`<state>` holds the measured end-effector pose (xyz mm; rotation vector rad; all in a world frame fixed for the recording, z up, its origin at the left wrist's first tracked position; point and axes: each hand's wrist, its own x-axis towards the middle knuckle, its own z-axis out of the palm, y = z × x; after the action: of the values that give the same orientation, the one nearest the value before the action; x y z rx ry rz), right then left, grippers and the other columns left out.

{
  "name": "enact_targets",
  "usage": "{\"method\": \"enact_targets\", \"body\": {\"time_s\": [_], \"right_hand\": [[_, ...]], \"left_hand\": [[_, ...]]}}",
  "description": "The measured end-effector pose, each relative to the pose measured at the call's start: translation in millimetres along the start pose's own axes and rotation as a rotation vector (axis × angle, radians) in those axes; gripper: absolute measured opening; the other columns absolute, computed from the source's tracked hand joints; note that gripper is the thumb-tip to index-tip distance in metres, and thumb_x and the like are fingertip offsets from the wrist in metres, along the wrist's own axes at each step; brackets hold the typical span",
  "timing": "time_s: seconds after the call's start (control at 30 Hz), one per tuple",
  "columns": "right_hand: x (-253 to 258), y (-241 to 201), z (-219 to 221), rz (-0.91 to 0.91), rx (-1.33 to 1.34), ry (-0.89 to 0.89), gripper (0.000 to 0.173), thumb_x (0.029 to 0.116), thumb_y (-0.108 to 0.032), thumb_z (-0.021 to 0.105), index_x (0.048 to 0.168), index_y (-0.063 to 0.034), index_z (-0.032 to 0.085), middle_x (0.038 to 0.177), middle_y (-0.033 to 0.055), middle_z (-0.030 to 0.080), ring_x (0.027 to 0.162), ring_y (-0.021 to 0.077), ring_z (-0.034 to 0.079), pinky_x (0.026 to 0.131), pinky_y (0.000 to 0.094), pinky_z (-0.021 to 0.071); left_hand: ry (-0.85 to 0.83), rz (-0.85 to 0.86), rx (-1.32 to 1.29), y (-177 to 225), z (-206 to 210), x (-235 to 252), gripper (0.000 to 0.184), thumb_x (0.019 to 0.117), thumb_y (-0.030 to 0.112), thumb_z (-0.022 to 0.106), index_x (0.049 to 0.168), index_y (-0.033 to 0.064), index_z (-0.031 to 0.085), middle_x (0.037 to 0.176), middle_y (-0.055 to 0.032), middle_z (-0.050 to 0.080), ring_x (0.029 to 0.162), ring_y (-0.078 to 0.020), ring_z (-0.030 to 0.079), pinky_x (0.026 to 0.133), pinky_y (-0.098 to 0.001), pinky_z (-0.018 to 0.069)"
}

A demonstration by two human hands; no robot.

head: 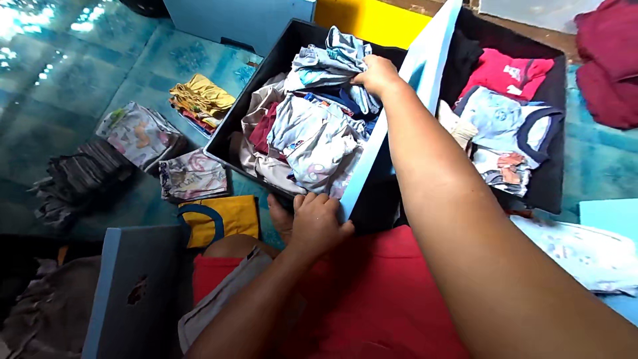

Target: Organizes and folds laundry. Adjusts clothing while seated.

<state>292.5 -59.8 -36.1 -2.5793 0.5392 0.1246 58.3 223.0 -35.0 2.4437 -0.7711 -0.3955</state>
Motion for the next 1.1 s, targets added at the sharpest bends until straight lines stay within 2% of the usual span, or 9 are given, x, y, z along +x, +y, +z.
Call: {"method": "enact_targets", "body": {"time_s": [0.13, 0.27, 0.4, 0.5, 0.53, 0.73, 0.93, 1.07, 1.1], "right_hand": [[-9, 6, 4, -0.041, -0.004, 0.052, 0.068, 0.0887, -0.028, 0.078, 0.146, -0.0037, 0.051, 0.136, 0.0322, 0.058, 0.129, 0.0527, 0.053, 0.105, 0.0744, 0.0378], [-46, -26, 3, -0.168, 0.049, 0.176, 0.089, 0.087, -0.037, 0.078, 0.156, 0.0001, 0.036, 0.159, 0.0329, 0.031, 0.144, 0.0516, 0.035, 0.114, 0.067, 0.033], [-175, -105, 30, -0.279, -0.28, -0.043, 0.08, 0.0927, -0.045, 0.07, 0.148, 0.007, 0.044, 0.14, 0.0423, 0.045, 0.128, 0.0599, 0.047, 0.099, 0.0712, 0.0439], [-202, -119, 83, -0.257, -0.524, -0.275, 0.11, 0.0847, -0.039, 0.081, 0.165, -0.0095, 0.012, 0.157, 0.0465, 0.013, 0.137, 0.0718, 0.024, 0.097, 0.0842, 0.0333], [-190, -114, 89, -0.271, -0.529, -0.266, 0.11, 0.0832, -0.032, 0.082, 0.166, -0.011, 0.013, 0.157, 0.0477, 0.012, 0.136, 0.0739, 0.023, 0.096, 0.0867, 0.0311], [-86, -67, 13, -0.362, -0.199, -0.308, 0.086, 0.076, -0.02, 0.091, 0.147, -0.0019, 0.047, 0.126, 0.037, 0.059, 0.118, 0.0565, 0.056, 0.096, 0.0774, 0.0403], [-92, -68, 12, -0.243, -0.148, -0.276, 0.085, 0.0758, -0.022, 0.091, 0.146, -0.002, 0.047, 0.128, 0.0343, 0.059, 0.119, 0.0525, 0.057, 0.098, 0.0743, 0.0413], [-164, -122, 45, -0.456, -0.445, -0.165, 0.097, 0.0741, -0.014, 0.089, 0.156, -0.0013, 0.038, 0.159, 0.0365, 0.029, 0.145, 0.0609, 0.026, 0.106, 0.0866, 0.0219], [-181, -133, 56, -0.588, -0.483, -0.171, 0.088, 0.0734, -0.01, 0.088, 0.151, -0.0001, 0.046, 0.156, 0.0358, 0.033, 0.143, 0.0595, 0.03, 0.105, 0.0837, 0.027]], "left_hand": [[-0.008, 0.019, -0.017, -2, 7, -1, 0.037, 0.0929, 0.043, 0.061, 0.101, 0.0087, 0.074, 0.1, -0.009, 0.071, 0.103, -0.0276, 0.064, 0.099, -0.0501, 0.0413], [-0.071, 0.034, -0.062, -2, 3, 0, 0.039, 0.0979, 0.043, 0.057, 0.106, 0.0077, 0.072, 0.105, -0.0101, 0.069, 0.109, -0.0275, 0.062, 0.104, -0.049, 0.0385], [-0.109, 0.046, -0.077, -3, 2, 3, 0.039, 0.0998, 0.043, 0.055, 0.108, 0.008, 0.071, 0.109, -0.01, 0.069, 0.113, -0.0278, 0.06, 0.106, -0.0496, 0.0367], [-0.082, 0.055, -0.051, -3, 3, -1, 0.039, 0.1001, 0.043, 0.055, 0.109, 0.0099, 0.073, 0.109, -0.0086, 0.072, 0.114, -0.0263, 0.062, 0.108, -0.0485, 0.0372], [-0.07, 0.064, -0.047, -4, 5, -2, 0.037, 0.0995, 0.042, 0.056, 0.105, 0.0093, 0.073, 0.107, -0.0086, 0.07, 0.111, -0.0261, 0.061, 0.107, -0.0481, 0.0367], [-0.061, 0.083, -0.071, -6, 4, -5, 0.035, 0.0979, 0.039, 0.058, 0.1, 0.0064, 0.073, 0.103, -0.0104, 0.069, 0.11, -0.0279, 0.062, 0.109, -0.0501, 0.036], [-0.038, 0.088, -0.086, -8, 7, -4, 0.034, 0.0971, 0.038, 0.059, 0.099, 0.0073, 0.073, 0.103, -0.0094, 0.069, 0.111, -0.0274, 0.062, 0.112, -0.0519, 0.0336], [-0.039, 0.091, -0.078, -9, 7, -3, 0.034, 0.0969, 0.04, 0.06, 0.099, 0.0085, 0.073, 0.103, -0.0082, 0.069, 0.11, -0.0266, 0.061, 0.112, -0.052, 0.0335], [-0.057, 0.089, -0.069, -9, 6, -2, 0.036, 0.0973, 0.041, 0.059, 0.102, 0.0086, 0.073, 0.108, -0.0085, 0.069, 0.114, -0.027, 0.061, 0.112, -0.0522, 0.033]]}}
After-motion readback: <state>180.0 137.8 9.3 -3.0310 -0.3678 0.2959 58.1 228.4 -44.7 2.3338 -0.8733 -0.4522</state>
